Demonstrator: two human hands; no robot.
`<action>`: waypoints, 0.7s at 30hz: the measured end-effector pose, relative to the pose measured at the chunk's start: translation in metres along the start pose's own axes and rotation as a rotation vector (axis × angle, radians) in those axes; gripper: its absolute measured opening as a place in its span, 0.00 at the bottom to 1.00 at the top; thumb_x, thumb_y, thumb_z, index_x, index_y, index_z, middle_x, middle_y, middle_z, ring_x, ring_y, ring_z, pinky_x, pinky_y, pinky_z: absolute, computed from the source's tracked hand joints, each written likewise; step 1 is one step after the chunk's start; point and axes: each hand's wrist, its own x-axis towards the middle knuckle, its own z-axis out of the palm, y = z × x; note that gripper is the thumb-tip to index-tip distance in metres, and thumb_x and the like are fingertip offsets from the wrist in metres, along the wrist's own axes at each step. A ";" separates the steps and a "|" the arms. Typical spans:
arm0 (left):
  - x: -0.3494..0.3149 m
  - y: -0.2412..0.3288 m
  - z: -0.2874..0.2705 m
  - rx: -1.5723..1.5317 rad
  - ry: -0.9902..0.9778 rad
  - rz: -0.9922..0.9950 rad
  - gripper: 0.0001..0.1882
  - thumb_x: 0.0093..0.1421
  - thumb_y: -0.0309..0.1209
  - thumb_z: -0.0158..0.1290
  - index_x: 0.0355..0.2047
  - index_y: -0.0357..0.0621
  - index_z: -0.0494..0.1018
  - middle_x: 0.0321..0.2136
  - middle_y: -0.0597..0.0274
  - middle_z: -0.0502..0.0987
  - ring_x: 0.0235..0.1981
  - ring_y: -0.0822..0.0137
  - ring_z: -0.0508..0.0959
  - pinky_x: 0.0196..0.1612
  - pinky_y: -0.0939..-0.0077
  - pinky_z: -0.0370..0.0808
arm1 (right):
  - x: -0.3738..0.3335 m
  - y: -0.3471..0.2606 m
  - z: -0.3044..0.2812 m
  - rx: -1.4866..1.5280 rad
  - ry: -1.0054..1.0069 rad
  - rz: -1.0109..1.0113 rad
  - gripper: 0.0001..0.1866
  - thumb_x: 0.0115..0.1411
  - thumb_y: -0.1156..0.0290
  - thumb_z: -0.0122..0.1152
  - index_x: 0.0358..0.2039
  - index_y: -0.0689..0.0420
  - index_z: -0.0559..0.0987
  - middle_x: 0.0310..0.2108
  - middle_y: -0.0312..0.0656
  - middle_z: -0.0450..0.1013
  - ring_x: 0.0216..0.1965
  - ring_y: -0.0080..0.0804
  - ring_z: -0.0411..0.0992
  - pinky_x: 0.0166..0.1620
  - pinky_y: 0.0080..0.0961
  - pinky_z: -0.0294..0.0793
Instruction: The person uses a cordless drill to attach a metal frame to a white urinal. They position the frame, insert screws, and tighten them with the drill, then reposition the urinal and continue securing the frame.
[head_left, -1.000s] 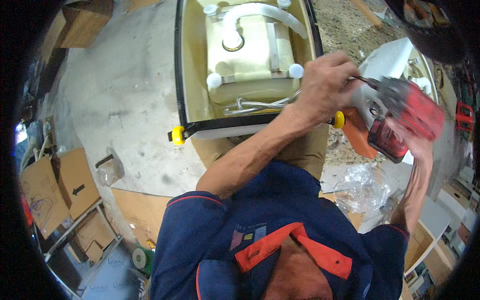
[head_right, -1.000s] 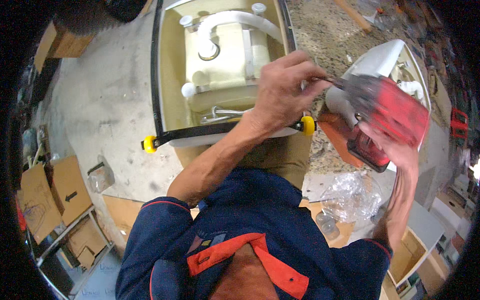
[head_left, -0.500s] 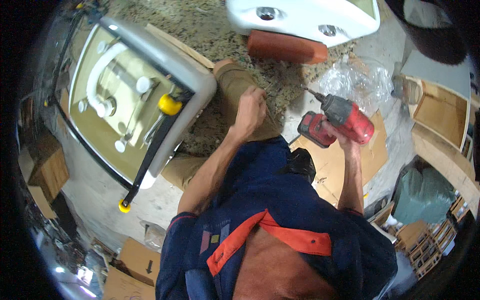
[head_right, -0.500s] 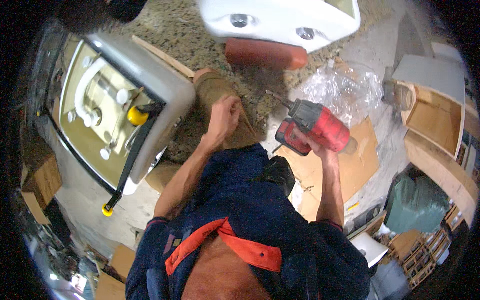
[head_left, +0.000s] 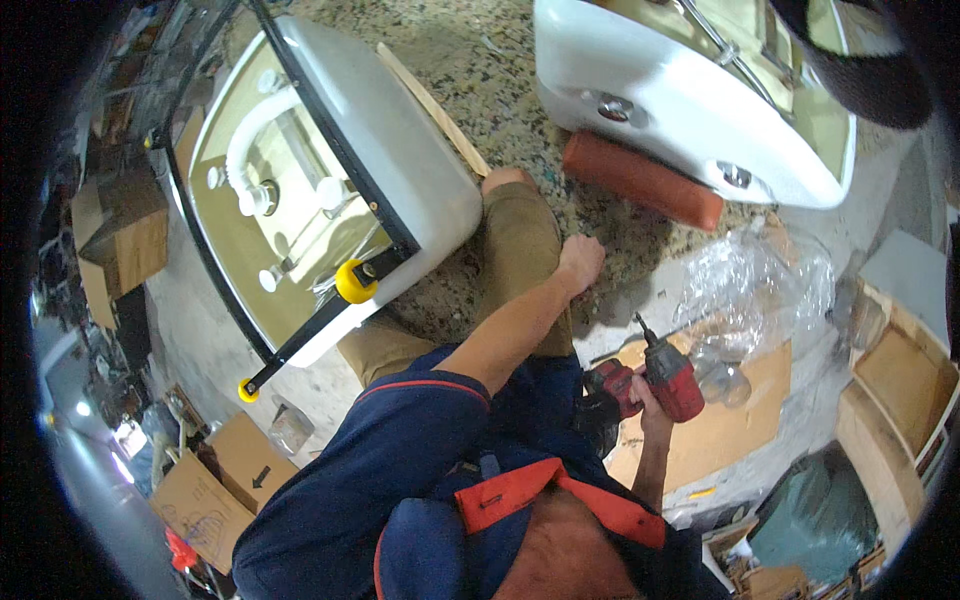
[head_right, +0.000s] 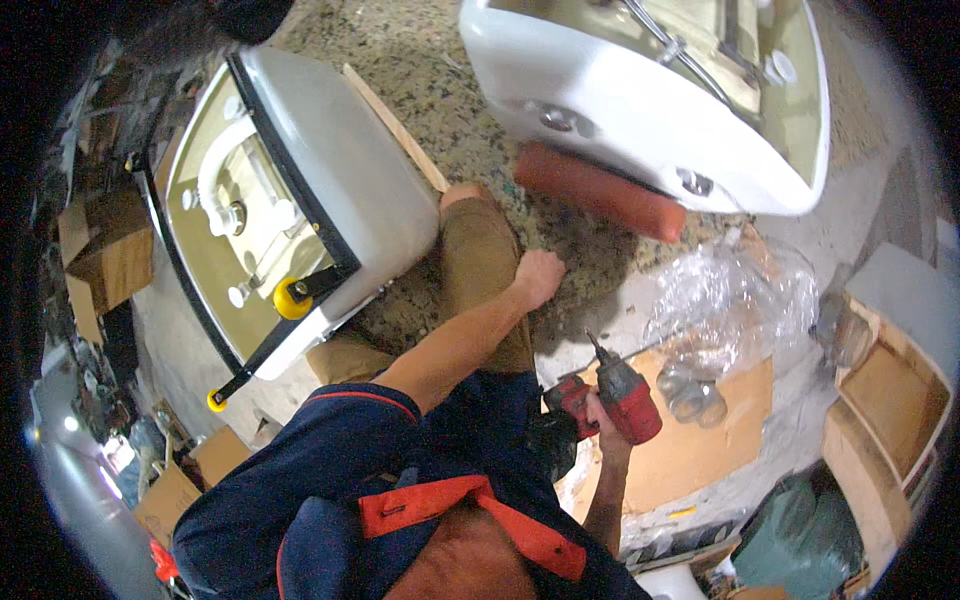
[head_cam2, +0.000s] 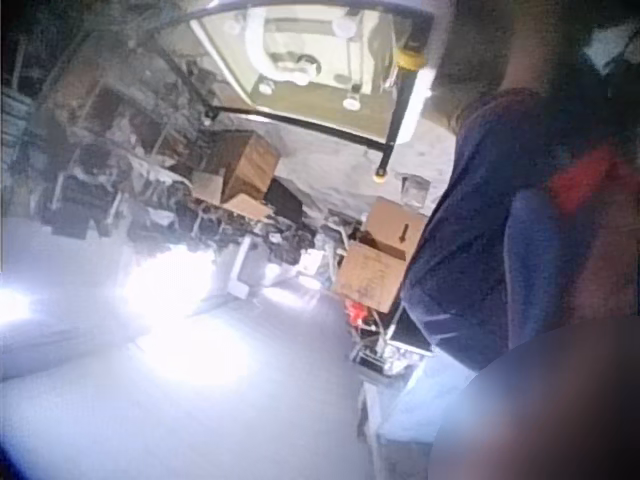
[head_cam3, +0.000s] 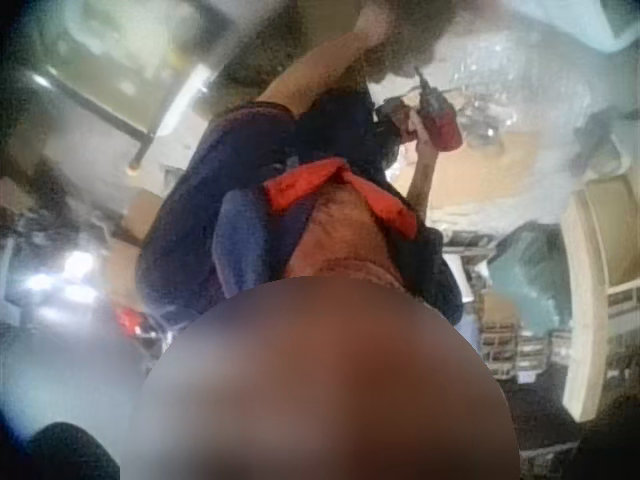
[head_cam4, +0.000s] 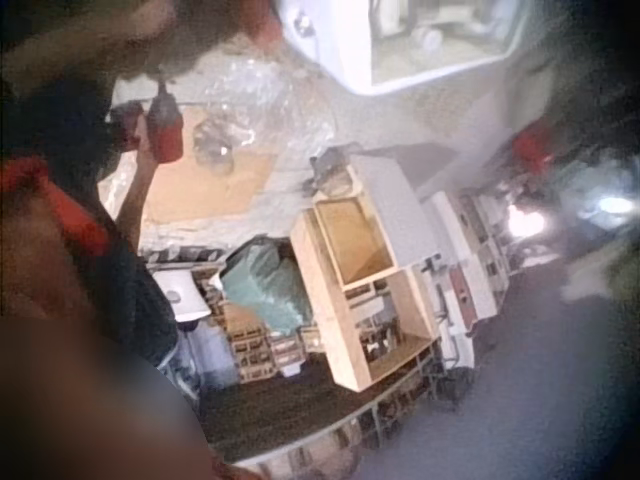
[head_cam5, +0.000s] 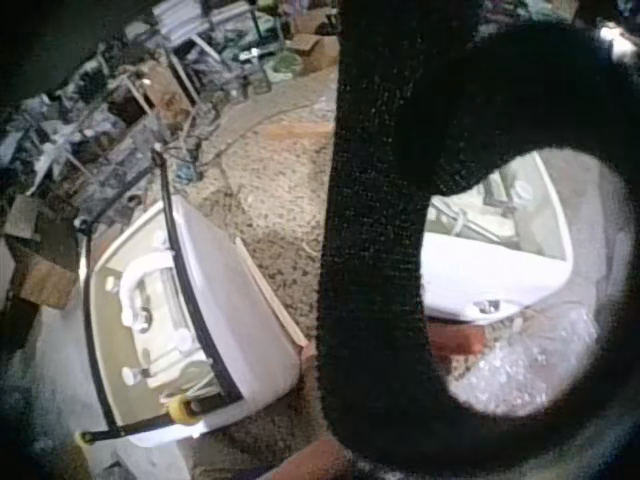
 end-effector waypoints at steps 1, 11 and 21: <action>0.000 0.000 -0.001 -0.010 0.002 0.002 0.09 0.56 0.29 0.53 0.31 0.44 0.84 0.32 0.51 0.83 0.37 0.52 0.84 0.36 0.62 0.81 | 0.003 0.000 0.002 0.033 -0.004 0.009 0.06 0.61 0.72 0.62 0.35 0.59 0.74 0.21 0.31 0.66 0.22 0.19 0.64 0.29 0.19 0.62; -0.046 -0.001 -0.057 -0.655 0.415 0.095 0.10 0.53 0.26 0.56 0.33 0.31 0.77 0.31 0.37 0.80 0.33 0.43 0.83 0.37 0.57 0.81 | 0.046 0.001 -0.001 0.058 0.022 -0.162 0.09 0.60 0.70 0.65 0.40 0.57 0.78 0.30 0.31 0.71 0.31 0.21 0.68 0.36 0.24 0.67; -0.183 -0.001 -0.126 -2.046 0.350 0.174 0.11 0.59 0.22 0.60 0.40 0.33 0.73 0.31 0.54 0.81 0.31 0.64 0.84 0.33 0.73 0.83 | 0.054 -0.023 0.017 -0.224 -0.178 -0.349 0.21 0.64 0.65 0.60 0.55 0.62 0.77 0.58 0.44 0.70 0.58 0.33 0.68 0.61 0.31 0.64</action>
